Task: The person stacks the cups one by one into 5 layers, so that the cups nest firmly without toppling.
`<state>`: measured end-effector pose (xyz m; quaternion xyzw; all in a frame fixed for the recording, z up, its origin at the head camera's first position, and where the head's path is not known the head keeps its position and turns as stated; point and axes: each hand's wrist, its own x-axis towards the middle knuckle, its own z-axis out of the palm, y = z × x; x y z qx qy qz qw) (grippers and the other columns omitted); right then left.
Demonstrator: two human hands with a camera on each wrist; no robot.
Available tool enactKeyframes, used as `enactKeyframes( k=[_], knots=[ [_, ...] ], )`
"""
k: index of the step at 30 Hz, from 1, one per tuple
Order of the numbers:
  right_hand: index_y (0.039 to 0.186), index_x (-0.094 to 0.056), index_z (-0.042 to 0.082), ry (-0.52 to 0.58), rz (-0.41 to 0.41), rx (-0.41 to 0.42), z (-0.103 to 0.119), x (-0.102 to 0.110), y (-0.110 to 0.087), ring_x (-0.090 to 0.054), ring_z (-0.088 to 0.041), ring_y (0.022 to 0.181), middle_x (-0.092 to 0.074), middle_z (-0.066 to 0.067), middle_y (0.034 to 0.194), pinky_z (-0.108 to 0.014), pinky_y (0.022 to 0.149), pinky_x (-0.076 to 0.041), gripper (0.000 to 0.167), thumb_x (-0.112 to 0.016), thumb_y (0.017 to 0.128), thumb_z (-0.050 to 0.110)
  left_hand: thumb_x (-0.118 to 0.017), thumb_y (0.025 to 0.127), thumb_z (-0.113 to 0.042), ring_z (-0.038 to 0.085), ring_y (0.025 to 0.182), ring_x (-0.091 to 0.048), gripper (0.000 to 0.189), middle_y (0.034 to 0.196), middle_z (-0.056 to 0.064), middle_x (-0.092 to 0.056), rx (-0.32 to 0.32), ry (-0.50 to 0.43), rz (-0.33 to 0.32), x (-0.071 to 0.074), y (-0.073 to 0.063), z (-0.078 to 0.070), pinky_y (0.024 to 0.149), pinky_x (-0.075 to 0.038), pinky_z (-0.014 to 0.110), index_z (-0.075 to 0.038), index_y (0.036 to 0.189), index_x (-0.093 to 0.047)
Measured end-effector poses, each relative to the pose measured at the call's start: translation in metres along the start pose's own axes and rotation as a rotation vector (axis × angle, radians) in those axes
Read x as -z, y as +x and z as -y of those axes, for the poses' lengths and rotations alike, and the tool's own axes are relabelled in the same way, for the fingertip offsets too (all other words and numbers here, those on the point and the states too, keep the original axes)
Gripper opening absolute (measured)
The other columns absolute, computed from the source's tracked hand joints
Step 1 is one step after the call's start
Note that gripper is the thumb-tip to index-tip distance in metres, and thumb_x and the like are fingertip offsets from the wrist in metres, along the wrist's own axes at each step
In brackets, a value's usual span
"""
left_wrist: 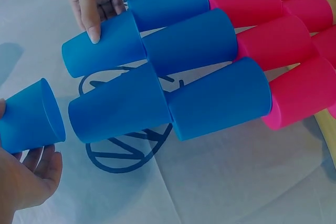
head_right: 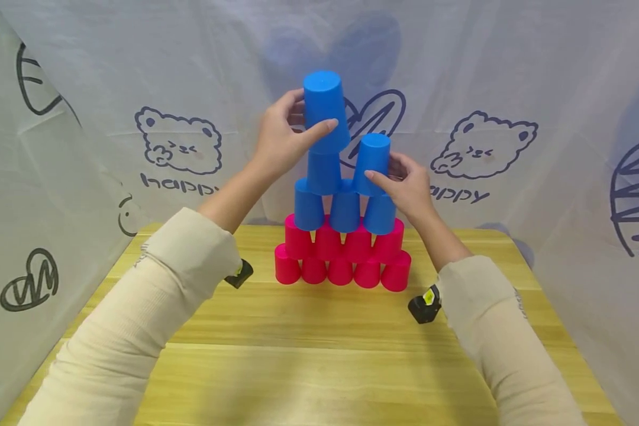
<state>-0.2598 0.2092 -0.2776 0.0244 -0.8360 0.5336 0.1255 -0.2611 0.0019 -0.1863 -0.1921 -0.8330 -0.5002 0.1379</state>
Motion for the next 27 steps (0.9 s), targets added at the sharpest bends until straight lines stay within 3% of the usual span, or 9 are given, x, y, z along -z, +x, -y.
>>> enactKeyframes(
  k=[18, 27],
  knots=[
    [0.139, -0.042, 0.01, 0.004, -0.006, 0.007, 0.001, -0.002, 0.0, -0.052, -0.03, 0.121, -0.052, -0.016, 0.133, -0.044, 0.104, -0.041, 0.066, -0.064, 0.084, 0.04, -0.063, 0.086, -0.033, 0.02, 0.121, -0.054, 0.064, 0.137, 0.004, -0.051, 0.019, 0.018, -0.035, -0.021, 0.01, 0.002, 0.098, -0.047, 0.031, -0.012, 0.141, -0.037],
    [0.138, -0.042, 0.009, 0.014, 0.002, 0.02, 0.003, -0.004, -0.002, -0.052, -0.031, 0.121, -0.052, -0.017, 0.133, -0.044, 0.104, -0.041, 0.064, -0.064, 0.085, 0.037, -0.062, 0.086, -0.037, 0.021, 0.125, -0.05, 0.067, 0.14, 0.004, -0.049, 0.034, 0.089, -0.015, -0.027, 0.016, 0.0, 0.102, -0.044, 0.033, -0.012, 0.142, -0.035]
  ],
)
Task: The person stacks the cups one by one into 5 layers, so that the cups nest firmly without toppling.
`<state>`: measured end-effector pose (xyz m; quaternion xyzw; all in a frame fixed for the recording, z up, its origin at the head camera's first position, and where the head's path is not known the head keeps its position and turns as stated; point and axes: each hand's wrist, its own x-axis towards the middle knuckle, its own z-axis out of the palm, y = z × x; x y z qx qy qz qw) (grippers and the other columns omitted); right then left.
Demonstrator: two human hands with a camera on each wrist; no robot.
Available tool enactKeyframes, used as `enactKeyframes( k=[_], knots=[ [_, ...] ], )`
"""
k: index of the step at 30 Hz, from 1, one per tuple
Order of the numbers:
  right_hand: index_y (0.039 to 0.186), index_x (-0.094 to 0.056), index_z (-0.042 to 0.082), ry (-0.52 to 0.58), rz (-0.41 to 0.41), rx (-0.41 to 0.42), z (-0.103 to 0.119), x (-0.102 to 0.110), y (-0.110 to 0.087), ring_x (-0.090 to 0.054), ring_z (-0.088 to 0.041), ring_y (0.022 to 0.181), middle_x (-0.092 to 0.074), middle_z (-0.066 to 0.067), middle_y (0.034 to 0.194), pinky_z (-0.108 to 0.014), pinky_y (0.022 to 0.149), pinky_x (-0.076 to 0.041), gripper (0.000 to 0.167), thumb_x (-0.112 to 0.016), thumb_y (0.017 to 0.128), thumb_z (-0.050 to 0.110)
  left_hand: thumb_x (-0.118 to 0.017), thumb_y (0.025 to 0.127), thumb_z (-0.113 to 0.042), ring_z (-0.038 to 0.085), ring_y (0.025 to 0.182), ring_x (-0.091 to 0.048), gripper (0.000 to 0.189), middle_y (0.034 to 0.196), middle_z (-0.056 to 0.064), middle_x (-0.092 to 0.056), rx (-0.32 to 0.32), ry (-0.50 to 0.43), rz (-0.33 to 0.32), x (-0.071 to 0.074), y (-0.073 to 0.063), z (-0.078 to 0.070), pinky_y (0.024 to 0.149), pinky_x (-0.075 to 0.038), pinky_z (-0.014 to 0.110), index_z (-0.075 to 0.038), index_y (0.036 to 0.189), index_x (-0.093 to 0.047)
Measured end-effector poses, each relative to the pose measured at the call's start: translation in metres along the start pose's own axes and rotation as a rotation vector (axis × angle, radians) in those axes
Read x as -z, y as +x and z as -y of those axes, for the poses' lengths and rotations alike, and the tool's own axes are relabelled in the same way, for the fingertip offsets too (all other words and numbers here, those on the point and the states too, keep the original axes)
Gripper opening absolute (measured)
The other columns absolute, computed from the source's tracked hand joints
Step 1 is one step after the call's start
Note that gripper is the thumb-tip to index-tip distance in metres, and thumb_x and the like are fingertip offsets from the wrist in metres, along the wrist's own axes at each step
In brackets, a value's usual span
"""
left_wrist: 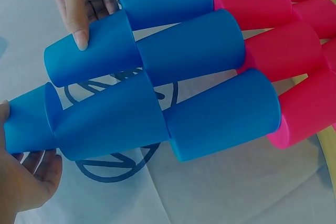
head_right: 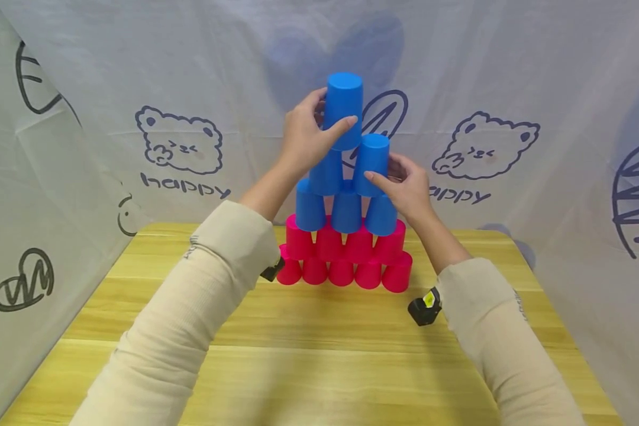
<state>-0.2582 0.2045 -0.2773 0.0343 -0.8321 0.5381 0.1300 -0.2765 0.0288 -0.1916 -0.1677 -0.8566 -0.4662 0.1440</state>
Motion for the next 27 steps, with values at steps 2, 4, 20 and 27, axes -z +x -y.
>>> enactKeyframes(
  k=[2, 4, 20, 27],
  knots=[
    [0.138, -0.042, 0.01, -0.001, 0.0, 0.0, -0.001, 0.0, 0.0, -0.052, -0.03, 0.12, -0.053, -0.016, 0.133, -0.044, 0.104, -0.041, 0.064, -0.064, 0.085, 0.038, -0.062, 0.086, -0.038, 0.021, 0.126, -0.05, 0.067, 0.14, 0.003, -0.048, 0.007, 0.012, 0.004, -0.001, 0.001, -0.001, 0.102, -0.044, 0.033, -0.013, 0.143, -0.034],
    [0.138, -0.042, 0.01, -0.001, 0.001, 0.002, -0.001, 0.0, 0.0, -0.052, -0.031, 0.12, -0.052, -0.016, 0.133, -0.044, 0.104, -0.041, 0.065, -0.064, 0.084, 0.038, -0.061, 0.086, -0.039, 0.021, 0.126, -0.05, 0.067, 0.14, 0.003, -0.048, 0.016, 0.023, 0.006, -0.003, 0.002, -0.003, 0.102, -0.043, 0.033, -0.013, 0.143, -0.034],
    [0.138, -0.042, 0.01, -0.002, 0.003, 0.005, -0.004, 0.001, 0.001, -0.053, -0.031, 0.12, -0.053, -0.016, 0.133, -0.044, 0.103, -0.041, 0.065, -0.064, 0.084, 0.039, -0.061, 0.088, -0.031, 0.022, 0.132, -0.043, 0.069, 0.145, 0.004, -0.041, 0.044, 0.015, 0.025, -0.013, 0.003, -0.008, 0.108, -0.037, 0.034, -0.011, 0.145, -0.027],
    [0.138, -0.043, 0.009, -0.014, 0.007, 0.008, -0.003, 0.001, 0.0, -0.053, -0.031, 0.12, -0.053, -0.017, 0.132, -0.044, 0.103, -0.042, 0.065, -0.065, 0.084, 0.039, -0.061, 0.088, -0.029, 0.023, 0.134, -0.041, 0.072, 0.147, 0.004, -0.039, 0.025, 0.023, 0.035, -0.016, 0.002, -0.006, 0.109, -0.035, 0.035, -0.01, 0.147, -0.025]
  ],
)
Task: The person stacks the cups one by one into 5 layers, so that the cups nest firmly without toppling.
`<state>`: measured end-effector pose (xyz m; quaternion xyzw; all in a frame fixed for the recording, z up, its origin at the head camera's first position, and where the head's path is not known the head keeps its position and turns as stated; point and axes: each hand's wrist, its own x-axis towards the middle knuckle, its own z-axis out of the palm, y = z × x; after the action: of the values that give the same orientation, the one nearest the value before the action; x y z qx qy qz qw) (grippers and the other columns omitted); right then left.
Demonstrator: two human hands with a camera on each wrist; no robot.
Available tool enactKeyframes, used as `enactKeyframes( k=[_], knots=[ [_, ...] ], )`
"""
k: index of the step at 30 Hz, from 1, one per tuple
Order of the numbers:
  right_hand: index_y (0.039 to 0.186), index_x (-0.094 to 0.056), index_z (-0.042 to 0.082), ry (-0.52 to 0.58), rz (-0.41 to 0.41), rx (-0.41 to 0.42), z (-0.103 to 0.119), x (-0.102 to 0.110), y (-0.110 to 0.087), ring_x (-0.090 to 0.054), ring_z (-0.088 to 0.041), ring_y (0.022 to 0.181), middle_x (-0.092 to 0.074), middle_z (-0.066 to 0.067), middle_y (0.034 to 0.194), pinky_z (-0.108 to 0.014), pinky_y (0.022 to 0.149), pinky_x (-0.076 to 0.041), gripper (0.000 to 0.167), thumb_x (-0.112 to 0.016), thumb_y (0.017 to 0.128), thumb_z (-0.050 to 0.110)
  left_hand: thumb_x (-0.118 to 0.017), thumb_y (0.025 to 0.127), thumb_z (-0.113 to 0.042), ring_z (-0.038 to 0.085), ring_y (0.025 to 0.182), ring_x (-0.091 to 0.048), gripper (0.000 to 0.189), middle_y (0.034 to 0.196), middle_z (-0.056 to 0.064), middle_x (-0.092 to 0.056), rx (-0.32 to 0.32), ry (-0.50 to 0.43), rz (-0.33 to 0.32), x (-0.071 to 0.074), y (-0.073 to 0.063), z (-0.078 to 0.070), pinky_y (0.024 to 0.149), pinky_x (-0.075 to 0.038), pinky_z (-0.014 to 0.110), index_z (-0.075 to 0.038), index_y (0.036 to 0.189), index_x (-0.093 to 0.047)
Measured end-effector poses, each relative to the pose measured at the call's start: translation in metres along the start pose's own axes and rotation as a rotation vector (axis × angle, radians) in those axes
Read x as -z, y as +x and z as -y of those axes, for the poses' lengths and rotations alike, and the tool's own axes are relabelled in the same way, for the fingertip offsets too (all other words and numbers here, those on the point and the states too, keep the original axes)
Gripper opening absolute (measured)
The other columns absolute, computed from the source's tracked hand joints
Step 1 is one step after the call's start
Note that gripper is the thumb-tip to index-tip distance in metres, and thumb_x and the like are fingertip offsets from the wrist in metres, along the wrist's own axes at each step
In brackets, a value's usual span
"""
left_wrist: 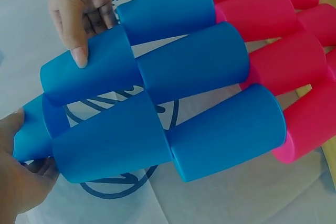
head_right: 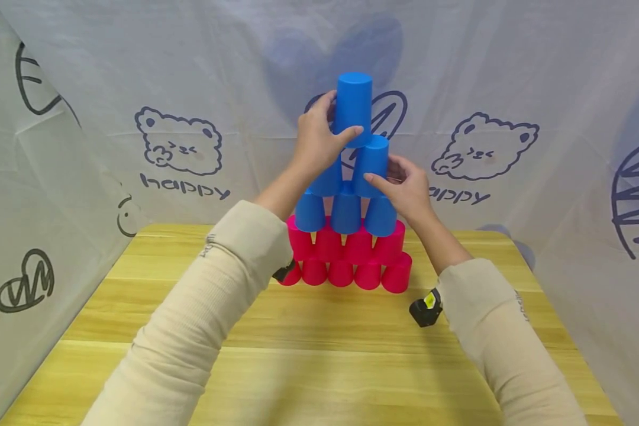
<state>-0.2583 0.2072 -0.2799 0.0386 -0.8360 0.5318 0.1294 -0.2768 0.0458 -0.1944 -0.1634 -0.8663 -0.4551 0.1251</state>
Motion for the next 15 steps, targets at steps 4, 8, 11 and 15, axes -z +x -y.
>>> enactKeyframes(
  k=[4, 8, 11, 15],
  knots=[
    [0.137, -0.043, 0.009, -0.01, -0.002, -0.003, 0.0, 0.0, 0.0, -0.053, -0.031, 0.119, -0.053, -0.017, 0.132, -0.044, 0.103, -0.042, 0.065, -0.065, 0.084, 0.039, -0.062, 0.088, -0.029, 0.023, 0.135, -0.039, 0.076, 0.149, 0.005, -0.036, -0.012, -0.009, -0.01, -0.001, -0.002, 0.002, 0.109, -0.035, 0.034, -0.009, 0.148, -0.021],
    [0.138, -0.043, 0.009, -0.015, 0.004, -0.002, -0.001, 0.0, 0.002, -0.053, -0.031, 0.119, -0.053, -0.017, 0.132, -0.043, 0.103, -0.042, 0.066, -0.065, 0.084, 0.039, -0.062, 0.087, -0.033, 0.021, 0.137, -0.035, 0.078, 0.151, 0.004, -0.033, -0.023, -0.009, -0.05, 0.0, -0.003, 0.009, 0.11, -0.033, 0.033, -0.01, 0.148, -0.021],
    [0.138, -0.042, 0.009, -0.013, 0.006, -0.003, 0.0, -0.001, 0.002, -0.053, -0.031, 0.119, -0.053, -0.016, 0.132, -0.043, 0.103, -0.042, 0.066, -0.065, 0.084, 0.039, -0.062, 0.087, -0.036, 0.019, 0.139, -0.032, 0.075, 0.151, 0.003, -0.032, -0.039, -0.018, -0.07, 0.002, -0.004, 0.016, 0.112, -0.031, 0.033, -0.011, 0.147, -0.025],
    [0.139, -0.041, 0.011, -0.016, 0.003, -0.011, 0.0, 0.002, 0.001, -0.052, -0.031, 0.121, -0.051, -0.016, 0.134, -0.043, 0.103, -0.042, 0.068, -0.065, 0.083, 0.04, -0.063, 0.087, -0.035, 0.019, 0.138, -0.033, 0.069, 0.149, 0.003, -0.036, -0.066, -0.05, -0.098, 0.006, -0.008, 0.025, 0.111, -0.033, 0.034, -0.01, 0.144, -0.032]
  ],
)
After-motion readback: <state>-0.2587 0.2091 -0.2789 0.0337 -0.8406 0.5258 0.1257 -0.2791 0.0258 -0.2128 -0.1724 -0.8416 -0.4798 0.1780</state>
